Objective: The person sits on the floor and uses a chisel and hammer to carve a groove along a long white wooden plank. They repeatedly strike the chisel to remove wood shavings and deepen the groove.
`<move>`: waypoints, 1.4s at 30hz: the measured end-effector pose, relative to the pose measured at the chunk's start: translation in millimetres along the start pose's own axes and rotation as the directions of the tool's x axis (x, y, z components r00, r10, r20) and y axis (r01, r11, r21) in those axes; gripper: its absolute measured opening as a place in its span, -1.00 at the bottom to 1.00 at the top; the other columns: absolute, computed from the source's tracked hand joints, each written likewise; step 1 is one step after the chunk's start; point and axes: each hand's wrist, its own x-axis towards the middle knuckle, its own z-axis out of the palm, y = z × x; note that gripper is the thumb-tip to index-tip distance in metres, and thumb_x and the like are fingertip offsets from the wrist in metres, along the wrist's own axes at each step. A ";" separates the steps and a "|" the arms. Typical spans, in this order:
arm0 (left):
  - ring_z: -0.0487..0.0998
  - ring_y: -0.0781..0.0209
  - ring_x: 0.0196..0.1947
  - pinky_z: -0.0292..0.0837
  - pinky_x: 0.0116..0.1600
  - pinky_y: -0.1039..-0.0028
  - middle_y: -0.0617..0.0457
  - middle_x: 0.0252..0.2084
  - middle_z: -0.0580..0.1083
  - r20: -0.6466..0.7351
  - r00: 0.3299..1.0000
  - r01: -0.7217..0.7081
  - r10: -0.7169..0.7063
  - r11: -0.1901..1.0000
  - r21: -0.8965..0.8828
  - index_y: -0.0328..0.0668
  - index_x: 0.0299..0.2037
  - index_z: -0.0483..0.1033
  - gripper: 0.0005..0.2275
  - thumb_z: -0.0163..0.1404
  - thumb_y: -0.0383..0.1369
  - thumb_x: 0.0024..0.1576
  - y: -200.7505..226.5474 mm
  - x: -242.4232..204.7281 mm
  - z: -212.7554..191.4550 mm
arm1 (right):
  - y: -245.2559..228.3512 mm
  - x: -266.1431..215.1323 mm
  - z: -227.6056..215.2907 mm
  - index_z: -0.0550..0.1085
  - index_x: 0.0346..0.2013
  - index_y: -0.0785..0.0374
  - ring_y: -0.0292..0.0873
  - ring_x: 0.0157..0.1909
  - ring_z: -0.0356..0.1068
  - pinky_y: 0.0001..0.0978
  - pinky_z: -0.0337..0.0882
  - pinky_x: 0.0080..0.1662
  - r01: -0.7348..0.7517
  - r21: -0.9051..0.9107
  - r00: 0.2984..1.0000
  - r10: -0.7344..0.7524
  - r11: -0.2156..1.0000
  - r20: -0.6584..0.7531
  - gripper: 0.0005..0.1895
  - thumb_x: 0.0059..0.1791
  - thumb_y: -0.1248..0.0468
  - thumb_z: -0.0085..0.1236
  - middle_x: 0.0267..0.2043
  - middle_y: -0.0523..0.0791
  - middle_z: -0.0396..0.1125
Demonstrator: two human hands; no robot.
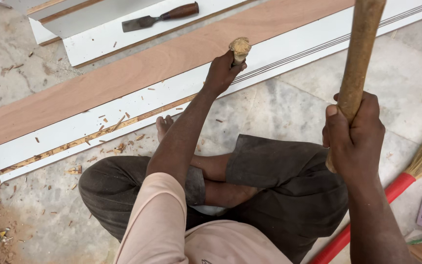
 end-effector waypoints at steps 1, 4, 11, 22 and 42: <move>0.67 0.10 -0.24 0.53 -0.11 0.30 -0.07 -0.25 0.63 -0.005 1.000 0.019 -0.019 1.000 -0.003 -0.33 -0.10 0.50 -0.73 0.15 -0.25 0.18 0.9 -2.0 -1.0 | 5.1 -1.1 2.4 0.27 0.06 0.36 -0.36 -0.51 0.25 -0.46 0.28 -0.46 -0.017 0.039 1.000 0.017 0.999 -0.004 -0.81 0.23 0.30 -0.02 -0.42 -0.18 0.26; 0.67 0.12 -0.26 0.53 -0.13 0.31 -0.06 -0.27 0.63 -0.021 0.998 0.056 -0.057 0.998 -0.032 -0.33 -0.12 0.51 -0.73 0.15 -0.25 0.18 7.7 -5.6 -3.0 | 21.4 -2.1 9.7 0.29 0.05 0.37 -0.36 -0.52 0.24 -0.47 0.28 -0.47 -0.083 0.095 0.996 0.080 0.992 0.029 -0.81 0.23 0.30 -0.02 -0.40 -0.17 0.25; 0.65 0.17 -0.28 0.52 -0.15 0.35 -0.06 -0.27 0.63 -0.021 0.997 0.079 -0.080 0.996 -0.028 -0.35 -0.11 0.51 -0.73 0.14 -0.24 0.20 13.6 -9.4 -6.5 | 36.7 -4.2 22.3 0.31 0.05 0.38 -0.35 -0.57 0.24 -0.44 0.27 -0.50 -0.145 0.051 0.986 0.140 0.988 0.092 -0.78 0.19 0.29 -0.01 -0.49 -0.17 0.25; 0.64 0.18 -0.29 0.51 -0.17 0.33 -0.05 -0.28 0.64 -0.046 0.994 0.102 -0.104 0.994 -0.047 -0.32 -0.10 0.54 -0.70 0.14 -0.19 0.20 -0.8 -17.4 0.2 | 30.2 -3.5 29.9 0.32 0.03 0.38 -0.34 -0.59 0.25 -0.44 0.28 -0.52 -0.115 -0.013 0.984 0.116 0.993 0.139 -0.79 0.18 0.30 0.00 -0.53 -0.15 0.26; 0.63 -0.07 -0.31 0.46 -0.19 0.15 -0.14 -0.33 0.58 0.078 0.997 0.000 -0.016 0.981 0.196 -0.32 -0.12 0.46 -0.70 0.13 -0.19 0.21 -8.9 -0.6 6.3 | 34.9 3.4 28.8 0.33 -0.03 0.34 -0.17 -0.61 0.32 -0.27 0.26 -0.53 -0.136 -0.269 0.966 0.188 0.953 0.178 -0.74 0.13 0.19 0.04 -0.59 -0.05 0.32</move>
